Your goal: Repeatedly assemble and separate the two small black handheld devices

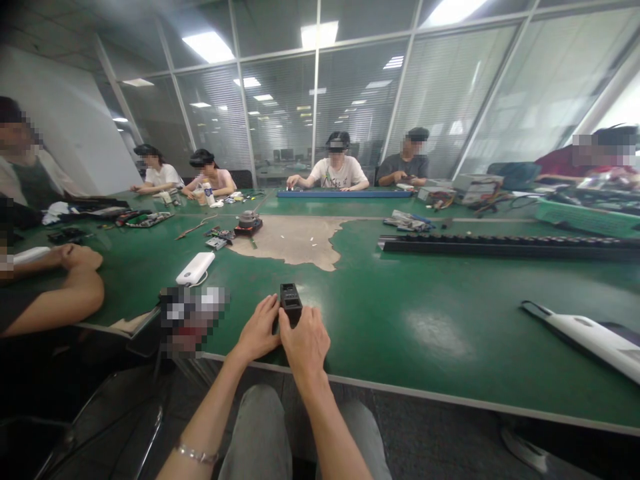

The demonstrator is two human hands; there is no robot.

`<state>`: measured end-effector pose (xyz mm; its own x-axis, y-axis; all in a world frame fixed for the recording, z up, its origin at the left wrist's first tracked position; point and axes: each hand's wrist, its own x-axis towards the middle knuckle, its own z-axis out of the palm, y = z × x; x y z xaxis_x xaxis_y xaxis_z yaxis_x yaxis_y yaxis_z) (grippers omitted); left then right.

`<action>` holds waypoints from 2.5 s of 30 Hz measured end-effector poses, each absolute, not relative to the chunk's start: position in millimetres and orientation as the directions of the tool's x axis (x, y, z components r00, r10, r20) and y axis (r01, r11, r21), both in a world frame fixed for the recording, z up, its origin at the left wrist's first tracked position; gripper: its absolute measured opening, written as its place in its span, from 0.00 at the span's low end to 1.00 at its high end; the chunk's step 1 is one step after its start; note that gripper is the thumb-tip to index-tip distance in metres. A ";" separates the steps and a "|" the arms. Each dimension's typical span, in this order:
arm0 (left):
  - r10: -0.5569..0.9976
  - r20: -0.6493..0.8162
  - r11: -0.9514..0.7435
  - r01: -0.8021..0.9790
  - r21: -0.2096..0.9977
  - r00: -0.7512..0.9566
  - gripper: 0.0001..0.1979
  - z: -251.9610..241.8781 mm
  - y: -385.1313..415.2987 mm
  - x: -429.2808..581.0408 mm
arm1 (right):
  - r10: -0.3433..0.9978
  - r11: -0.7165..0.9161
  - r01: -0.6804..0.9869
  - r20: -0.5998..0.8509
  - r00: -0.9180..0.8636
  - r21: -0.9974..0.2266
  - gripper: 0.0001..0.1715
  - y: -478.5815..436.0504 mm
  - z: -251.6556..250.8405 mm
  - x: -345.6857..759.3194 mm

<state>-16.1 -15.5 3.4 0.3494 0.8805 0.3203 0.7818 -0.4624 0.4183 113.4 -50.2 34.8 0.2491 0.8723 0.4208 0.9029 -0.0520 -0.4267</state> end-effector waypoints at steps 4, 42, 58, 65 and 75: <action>0.893 0.306 -0.438 0.790 0.429 0.329 0.38 2.5 -15.0 -15.2 | 0.829 0.014 0.867 0.490 0.268 -0.498 0.27 -48.6 50.4 120.8; 0.899 0.255 -0.435 0.783 0.445 0.355 0.36 13.2 -18.7 -13.3 | 0.853 -0.110 0.873 0.406 0.328 -0.475 0.23 -43.5 12.5 177.1; 0.888 0.300 -0.447 0.804 0.392 0.348 0.31 3.5 -15.5 -13.3 | 0.801 0.122 0.781 0.526 0.287 -0.612 0.20 -43.3 53.2 132.7; 0.888 0.314 -0.445 0.804 0.394 0.337 0.28 3.9 -16.6 -12.9 | 0.837 0.068 0.804 0.472 0.277 -0.591 0.21 -47.7 52.5 128.2; 0.886 0.305 -0.455 0.785 0.421 0.350 0.26 9.7 -20.2 -14.7 | 0.868 -0.059 0.868 0.404 0.288 -0.492 0.21 -44.2 58.8 115.5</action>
<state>-14.7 -20.2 9.7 0.3497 0.8859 0.3047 0.7848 -0.4547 0.4212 115.5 -44.2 58.8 0.2883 0.8683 0.4037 0.8684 -0.0594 -0.4923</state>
